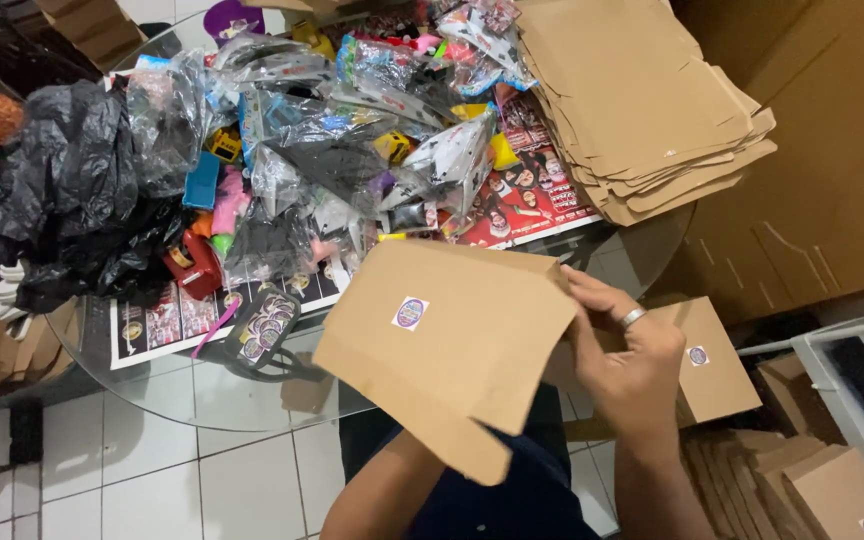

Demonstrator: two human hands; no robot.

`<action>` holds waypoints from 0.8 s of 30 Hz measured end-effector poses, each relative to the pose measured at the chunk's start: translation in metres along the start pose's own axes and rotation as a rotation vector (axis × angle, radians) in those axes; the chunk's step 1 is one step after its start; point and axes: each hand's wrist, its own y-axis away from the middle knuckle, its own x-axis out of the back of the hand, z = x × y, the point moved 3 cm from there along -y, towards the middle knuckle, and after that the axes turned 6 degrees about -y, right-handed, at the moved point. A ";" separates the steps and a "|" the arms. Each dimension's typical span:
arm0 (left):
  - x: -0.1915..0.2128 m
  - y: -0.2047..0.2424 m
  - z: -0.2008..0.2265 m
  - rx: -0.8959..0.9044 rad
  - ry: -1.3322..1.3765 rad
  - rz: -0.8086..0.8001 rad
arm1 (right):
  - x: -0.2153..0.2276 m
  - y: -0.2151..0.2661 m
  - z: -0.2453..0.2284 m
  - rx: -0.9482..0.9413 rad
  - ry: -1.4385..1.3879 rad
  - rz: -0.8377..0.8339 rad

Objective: The person assembles a flat cardboard box by folding its sides and securing the flaps with adhesive stickers. They repeatedly pick up stickers, peel off the backing, and apply them to the box edges to hold the structure together.

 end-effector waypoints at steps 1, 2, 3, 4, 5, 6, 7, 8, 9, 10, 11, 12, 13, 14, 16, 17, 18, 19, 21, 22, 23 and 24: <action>-0.014 0.001 0.034 0.002 -0.004 -0.005 | 0.003 0.002 0.014 -0.002 0.000 0.000; -0.027 0.006 0.069 0.005 -0.008 -0.010 | 0.005 0.004 0.029 -0.042 0.045 -0.008; -0.038 0.012 0.106 0.004 -0.012 -0.013 | 0.008 0.005 0.045 -0.078 0.090 -0.015; -0.040 0.015 0.116 0.003 -0.016 -0.016 | 0.006 0.000 0.057 -0.076 0.090 -0.015; -0.042 0.019 0.124 0.005 -0.019 -0.018 | 0.004 -0.004 0.071 -0.121 0.155 -0.070; -0.044 0.024 0.133 0.008 -0.022 -0.021 | 0.001 -0.008 0.085 -0.164 0.220 -0.126; -0.044 0.025 0.135 0.008 -0.025 -0.023 | -0.002 -0.011 0.104 -0.163 0.219 -0.128; -0.045 0.026 0.137 0.009 -0.027 -0.024 | -0.006 -0.013 0.126 -0.265 0.217 -0.163; -0.046 0.026 0.139 0.008 -0.030 -0.028 | -0.010 -0.015 0.149 -0.367 0.217 -0.196; -0.047 0.026 0.139 0.008 -0.033 -0.032 | -0.015 -0.012 0.178 -0.366 0.218 -0.196; -0.048 0.026 0.140 0.008 -0.036 -0.038 | -0.019 -0.008 0.210 -0.430 0.228 -0.208; -0.048 0.026 0.141 0.008 -0.039 -0.043 | -0.024 -0.004 0.241 -0.494 0.238 -0.219; -0.050 0.026 0.139 0.013 -0.041 -0.050 | -0.024 0.000 0.259 -0.498 0.240 -0.220; -0.052 0.027 0.138 0.017 -0.043 -0.056 | -0.025 0.004 0.277 -0.525 0.182 -0.206; -0.055 0.026 0.137 0.021 -0.051 -0.070 | -0.028 0.005 0.309 -0.552 0.123 -0.188; -0.055 0.026 0.137 0.022 -0.057 -0.077 | -0.032 0.005 0.325 -0.632 0.209 -0.217; -0.056 0.025 0.137 0.023 -0.062 -0.083 | -0.035 0.004 0.341 -0.711 0.296 -0.246; -0.057 0.023 0.138 0.021 -0.067 -0.090 | -0.035 0.008 0.349 -0.711 0.296 -0.242; -0.060 0.018 0.141 0.017 -0.075 -0.104 | -0.036 0.015 0.363 -0.646 0.061 -0.190; -0.057 0.016 0.140 0.016 -0.078 -0.111 | -0.036 0.008 0.340 -0.647 0.062 -0.187; -0.058 0.015 0.140 0.017 -0.082 -0.119 | -0.036 0.003 0.317 -0.630 0.093 -0.190; -0.064 0.016 0.142 0.017 -0.086 -0.126 | -0.037 -0.003 0.294 -0.612 0.123 -0.193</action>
